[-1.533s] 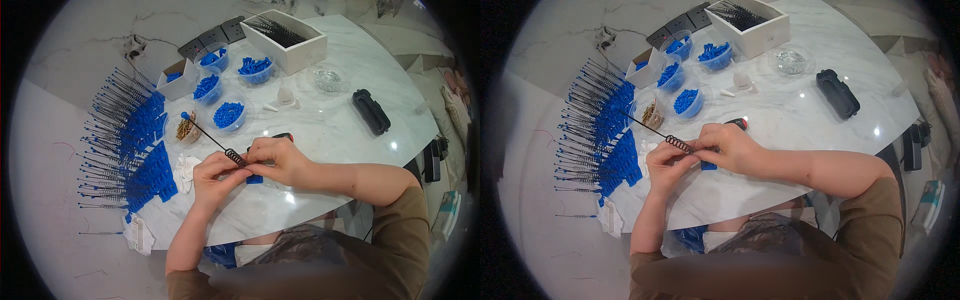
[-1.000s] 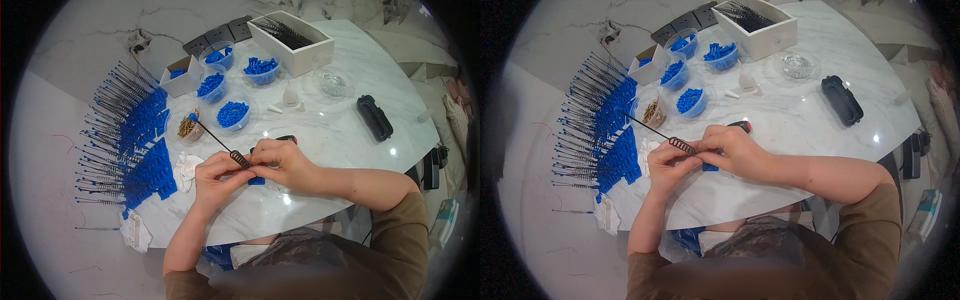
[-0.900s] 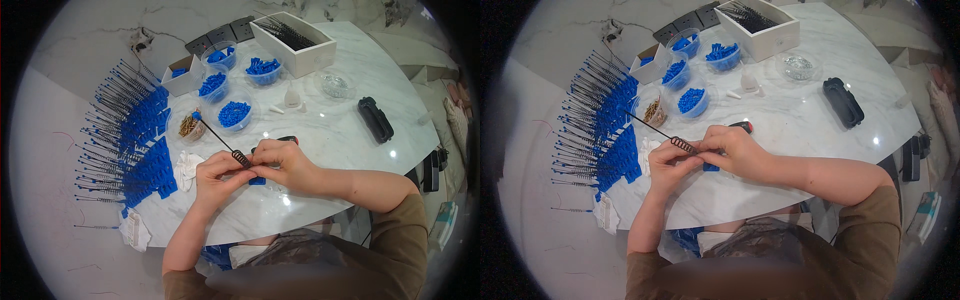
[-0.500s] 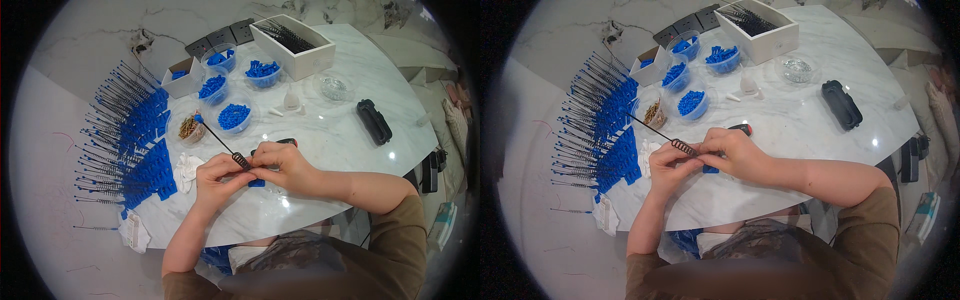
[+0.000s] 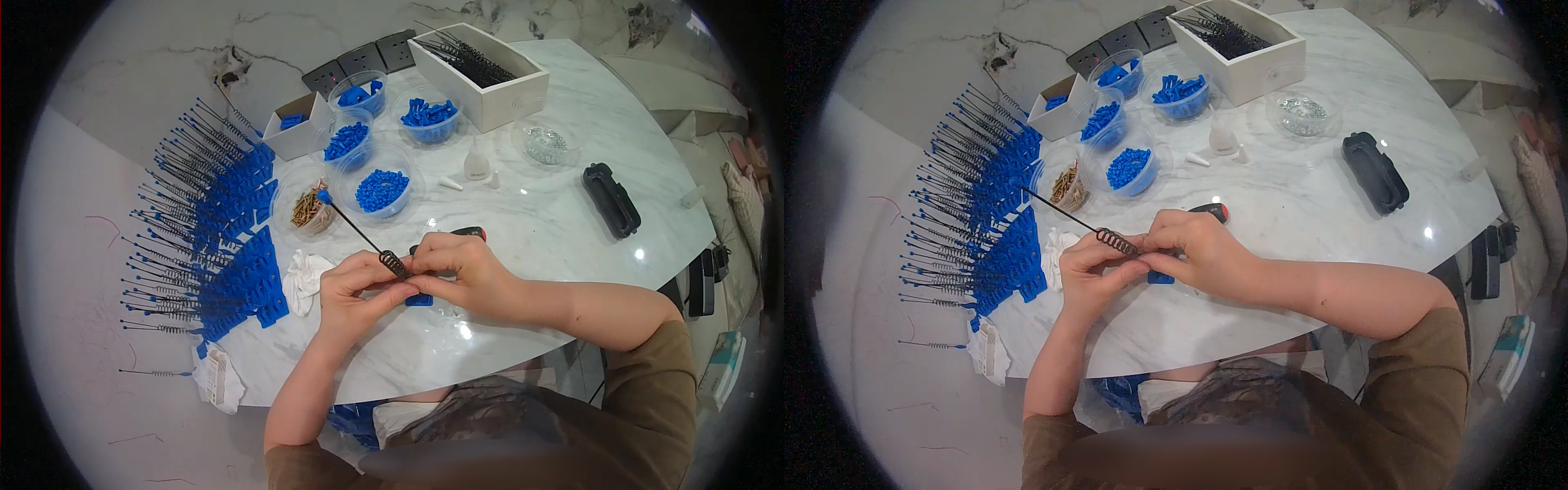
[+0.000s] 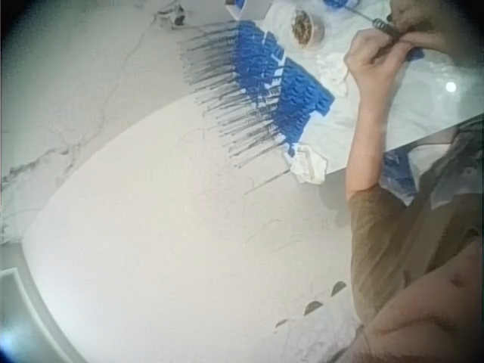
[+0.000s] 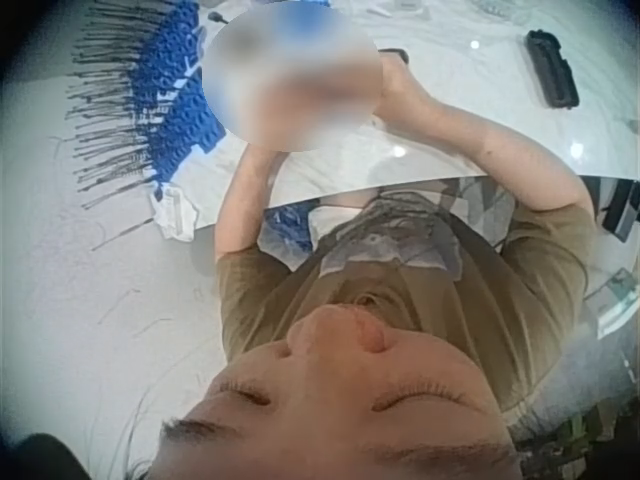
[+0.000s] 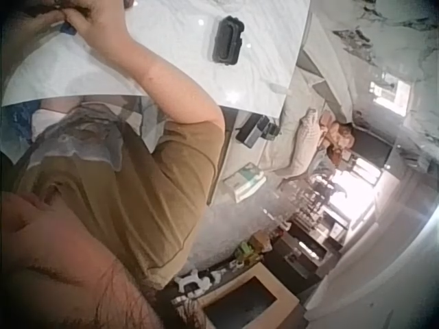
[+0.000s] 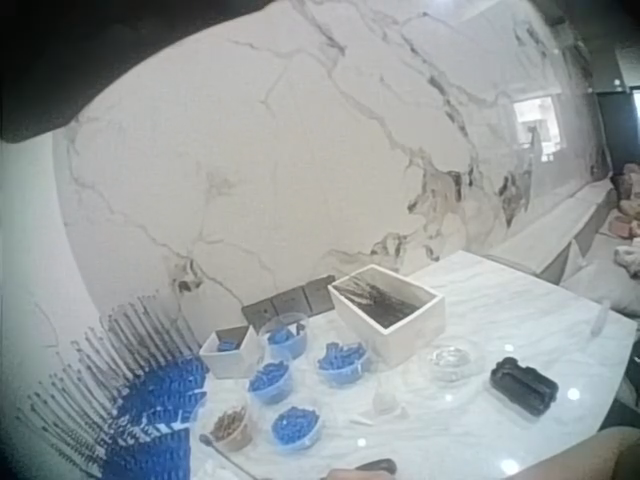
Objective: Assembling small blue plastic components with black springs and a metal rod.
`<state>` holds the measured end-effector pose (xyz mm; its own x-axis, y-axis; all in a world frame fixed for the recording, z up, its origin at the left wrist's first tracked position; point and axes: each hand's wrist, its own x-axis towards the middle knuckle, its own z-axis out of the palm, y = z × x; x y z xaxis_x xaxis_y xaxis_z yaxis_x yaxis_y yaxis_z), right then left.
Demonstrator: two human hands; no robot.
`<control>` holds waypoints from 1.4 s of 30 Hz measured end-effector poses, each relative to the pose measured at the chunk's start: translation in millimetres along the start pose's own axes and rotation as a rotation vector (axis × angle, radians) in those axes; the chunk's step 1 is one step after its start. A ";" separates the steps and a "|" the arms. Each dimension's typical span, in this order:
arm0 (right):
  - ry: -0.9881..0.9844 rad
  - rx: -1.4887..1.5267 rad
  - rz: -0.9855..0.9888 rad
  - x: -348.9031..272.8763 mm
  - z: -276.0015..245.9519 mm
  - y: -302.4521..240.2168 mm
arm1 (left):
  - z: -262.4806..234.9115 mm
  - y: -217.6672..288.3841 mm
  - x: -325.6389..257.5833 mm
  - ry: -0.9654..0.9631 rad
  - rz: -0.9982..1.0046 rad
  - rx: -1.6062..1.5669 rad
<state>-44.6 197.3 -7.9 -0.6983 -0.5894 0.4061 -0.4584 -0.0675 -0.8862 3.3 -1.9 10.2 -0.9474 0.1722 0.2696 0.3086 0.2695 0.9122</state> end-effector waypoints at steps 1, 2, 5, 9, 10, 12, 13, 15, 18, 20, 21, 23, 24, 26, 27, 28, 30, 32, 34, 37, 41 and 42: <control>0.004 0.000 -0.007 0.2 0.4 0.0 | -0.3 -0.5 -0.2 -0.001 0.008 0.001; 0.008 0.000 -0.013 0.3 0.8 -0.2 | -0.6 -0.6 -0.4 -0.002 0.015 0.003; -0.002 -0.006 -0.012 -0.1 -0.1 -0.6 | -0.1 -1.9 -1.2 0.001 0.008 -0.007; -0.005 -0.007 -0.012 -0.3 -1.2 -0.3 | 0.3 -2.0 -0.6 -0.009 0.010 -0.007; -0.004 -0.008 -0.016 0.6 -1.6 -0.9 | 0.5 -2.0 0.5 -0.006 0.027 -0.009; -0.004 -0.007 -0.019 0.8 -0.6 -0.8 | 0.2 -2.3 0.1 -0.001 0.043 -0.012; -0.006 -0.011 -0.025 1.0 -1.0 -0.5 | 0.1 -2.6 0.4 -0.005 0.061 0.005; -0.009 -0.017 -0.032 2.0 -1.5 -0.7 | -0.1 -2.5 1.2 -0.006 0.080 0.022; -0.014 -0.008 0.004 1.7 -1.1 -1.4 | 0.4 -1.4 1.1 -0.006 0.090 0.030; -0.021 -0.021 -0.005 2.2 -1.3 -1.7 | 0.5 0.8 1.0 0.010 0.075 0.044; -0.020 -0.022 -0.007 1.9 -1.0 -1.7 | -0.1 1.2 0.9 0.010 0.078 0.046; -0.003 -0.029 -0.039 0.7 -1.0 -1.1 | -0.9 2.6 1.3 -0.014 0.159 0.163; 0.000 -0.033 -0.044 0.9 -1.1 -0.4 | 0.0 3.6 1.2 -0.015 0.165 0.164; -0.027 -0.048 -0.071 0.8 -0.6 1.3 | 3.9 4.3 -0.3 0.070 0.140 0.142; -0.022 -0.052 -0.073 1.2 -1.6 1.2 | 6.0 4.5 -0.2 0.066 0.146 0.142; -0.044 -0.068 -0.093 1.9 -1.8 1.2 | 7.7 4.4 -0.7 0.129 0.121 0.111; -0.065 -0.084 -0.115 1.7 -2.4 -1.1 | 7.6 0.9 -1.0 0.191 0.097 0.082; -0.040 -0.074 -0.085 0.5 -0.8 -7.2 | 1.6 -3.3 -1.9 0.287 0.041 -0.180; 0.007 -0.080 -0.127 1.4 0.3 -7.1 | -5.4 -0.7 -4.6 0.339 -0.039 -0.372; 0.015 -0.077 -0.123 1.1 0.2 -10.8 | -9.3 2.9 -6.5 0.396 -0.115 -0.600; -0.048 -0.012 -0.061 -0.1 2.6 -19.4 | -8.0 9.4 -8.6 0.394 -0.130 -0.663; -0.054 -0.009 -0.061 -0.6 2.8 -19.4 | -7.9 10.0 -9.3 0.400 -0.131 -0.663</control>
<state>-33.7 196.7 8.5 -0.6388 -0.6267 0.4462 -0.5042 -0.0970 -0.8581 14.5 -8.3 19.3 -0.9699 -0.2105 0.1225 0.1966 -0.3797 0.9040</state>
